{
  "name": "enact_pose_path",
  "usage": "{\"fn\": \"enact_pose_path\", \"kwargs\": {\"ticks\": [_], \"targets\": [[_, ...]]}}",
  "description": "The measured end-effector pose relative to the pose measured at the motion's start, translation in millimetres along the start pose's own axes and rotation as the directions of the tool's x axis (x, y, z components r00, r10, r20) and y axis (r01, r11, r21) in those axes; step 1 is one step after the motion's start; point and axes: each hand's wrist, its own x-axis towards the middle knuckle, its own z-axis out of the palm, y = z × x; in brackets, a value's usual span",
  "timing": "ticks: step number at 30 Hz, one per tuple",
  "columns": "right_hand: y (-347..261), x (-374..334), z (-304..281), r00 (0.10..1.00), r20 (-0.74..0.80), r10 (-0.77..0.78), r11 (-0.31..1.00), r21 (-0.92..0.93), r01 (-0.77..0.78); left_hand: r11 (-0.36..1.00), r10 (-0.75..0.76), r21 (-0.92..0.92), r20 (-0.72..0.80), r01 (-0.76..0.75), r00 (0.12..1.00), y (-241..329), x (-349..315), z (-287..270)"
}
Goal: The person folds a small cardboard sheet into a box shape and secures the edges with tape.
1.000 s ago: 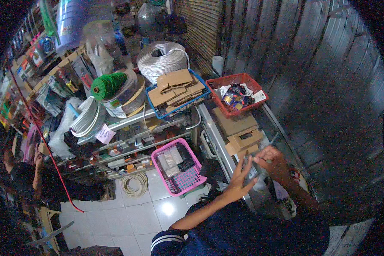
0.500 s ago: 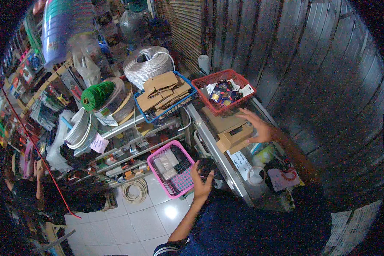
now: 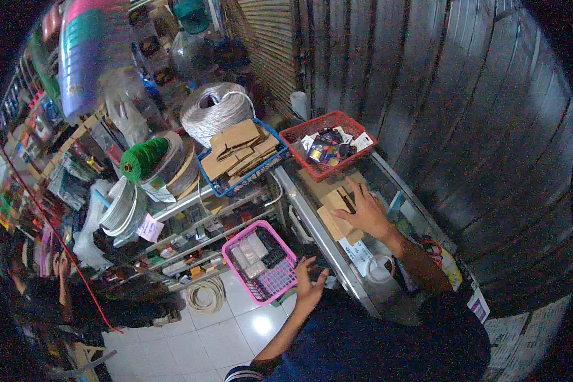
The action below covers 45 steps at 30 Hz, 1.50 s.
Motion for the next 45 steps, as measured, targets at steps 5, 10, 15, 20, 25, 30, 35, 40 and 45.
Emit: {"fn": "enact_pose_path", "kwargs": {"ticks": [5,10,15,20,25,30,35,40,45], "targets": [[35.3,5.4,-1.5,0.995,-0.102,0.004,0.935,0.354,0.032,0.981,0.182,-0.08,0.044,-0.178,0.982,21.0,27.0,9.6],[68.1,15.5,6.5,0.998,-0.07,-0.003,0.852,0.522,0.039,0.924,0.383,-0.016,0.015,-0.383,0.923,89.7,57.5,23.4],[71.7,4.9,30.6,0.995,0.072,0.071,0.739,0.666,-0.101,0.709,0.585,0.235,0.33,-0.665,0.741,112.1,101.9,40.0],[68.6,-9.4,46.2,1.0,-0.022,0.01,0.803,0.595,0.005,0.713,0.546,0.278,0.358,-0.644,0.758,61.0,127.1,52.4],[68.5,-15.4,49.2,0.998,-0.012,0.062,0.749,0.662,-0.038,0.59,0.651,0.314,0.359,-0.744,0.668,40.4,132.2,48.4],[73.8,-15.8,57.0,0.998,-0.051,0.041,0.739,0.673,0.004,0.558,0.688,0.367,0.296,-0.744,0.662,44.6,127.4,48.5],[77.4,-13.5,58.1,0.999,-0.047,0.011,0.739,0.674,0.023,0.558,0.721,0.337,0.256,-0.759,0.644,44.5,126.6,48.0],[86.3,-6.9,61.3,0.999,-0.011,0.032,0.704,0.711,-0.014,0.547,0.698,0.387,0.279,-0.742,0.66,37.3,127.2,50.5],[83.2,-7.5,54.2,0.998,0.053,0.044,0.719,0.692,-0.069,0.553,0.704,0.388,0.255,-0.737,0.663,39.8,126.5,51.1]]}}
